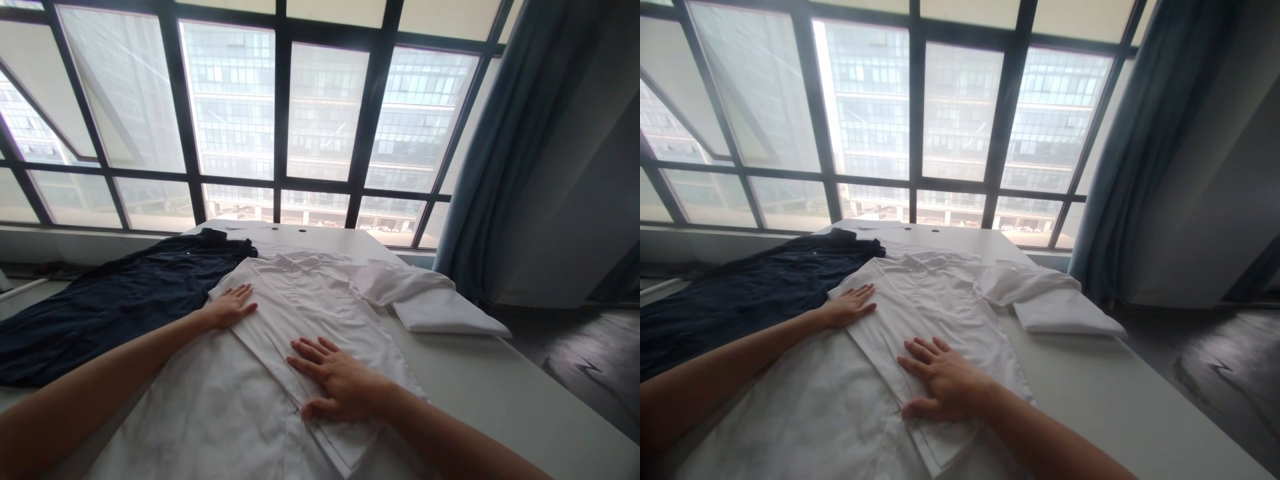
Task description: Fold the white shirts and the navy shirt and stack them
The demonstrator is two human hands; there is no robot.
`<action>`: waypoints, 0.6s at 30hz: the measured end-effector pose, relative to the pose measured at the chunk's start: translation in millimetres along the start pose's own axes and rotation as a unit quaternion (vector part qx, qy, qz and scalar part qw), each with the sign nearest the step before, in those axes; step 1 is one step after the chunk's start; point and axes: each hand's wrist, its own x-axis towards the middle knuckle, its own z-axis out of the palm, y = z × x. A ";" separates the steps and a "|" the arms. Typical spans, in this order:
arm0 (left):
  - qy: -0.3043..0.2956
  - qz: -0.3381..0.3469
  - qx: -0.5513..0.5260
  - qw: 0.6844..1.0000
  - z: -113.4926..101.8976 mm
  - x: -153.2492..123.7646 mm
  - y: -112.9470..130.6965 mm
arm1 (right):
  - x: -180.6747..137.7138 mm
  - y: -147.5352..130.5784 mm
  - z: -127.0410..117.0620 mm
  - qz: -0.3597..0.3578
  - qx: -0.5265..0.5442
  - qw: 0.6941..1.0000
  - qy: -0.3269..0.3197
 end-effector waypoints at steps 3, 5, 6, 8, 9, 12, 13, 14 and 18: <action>0.003 -0.042 0.010 0.999 -8.4 19.1 -26.5 | -0.9 0.4 1.0 0.000 0.005 1.000 0.006; 0.005 -0.053 0.014 0.999 -11.4 28.3 -35.6 | -1.2 1.0 2.2 -0.001 0.006 1.000 0.010; 0.004 -0.055 0.017 0.998 -12.6 31.3 -37.1 | -1.2 1.3 3.0 -0.003 0.006 1.000 0.013; -0.001 -0.063 0.028 0.998 -14.5 33.8 -34.1 | -0.8 2.1 4.4 -0.005 0.004 1.000 0.016; 0.002 -0.066 0.037 0.997 -15.0 33.4 -30.1 | -0.5 2.4 4.9 -0.004 0.002 1.000 0.017; 0.025 -0.058 0.052 0.997 -12.8 27.9 -13.6 | 0.4 3.3 5.1 0.001 0.002 1.000 0.018; 0.027 -0.047 0.045 0.998 -11.1 25.4 -8.7 | 0.4 3.5 4.8 0.001 0.002 1.000 0.019; 0.025 -0.034 0.032 0.999 -9.4 23.0 -4.9 | 0.3 3.4 4.6 0.000 0.002 1.000 0.019; 0.001 -0.006 -0.009 1.000 -6.8 16.6 -1.7 | -0.7 0.1 7.2 -0.003 -0.005 1.000 0.023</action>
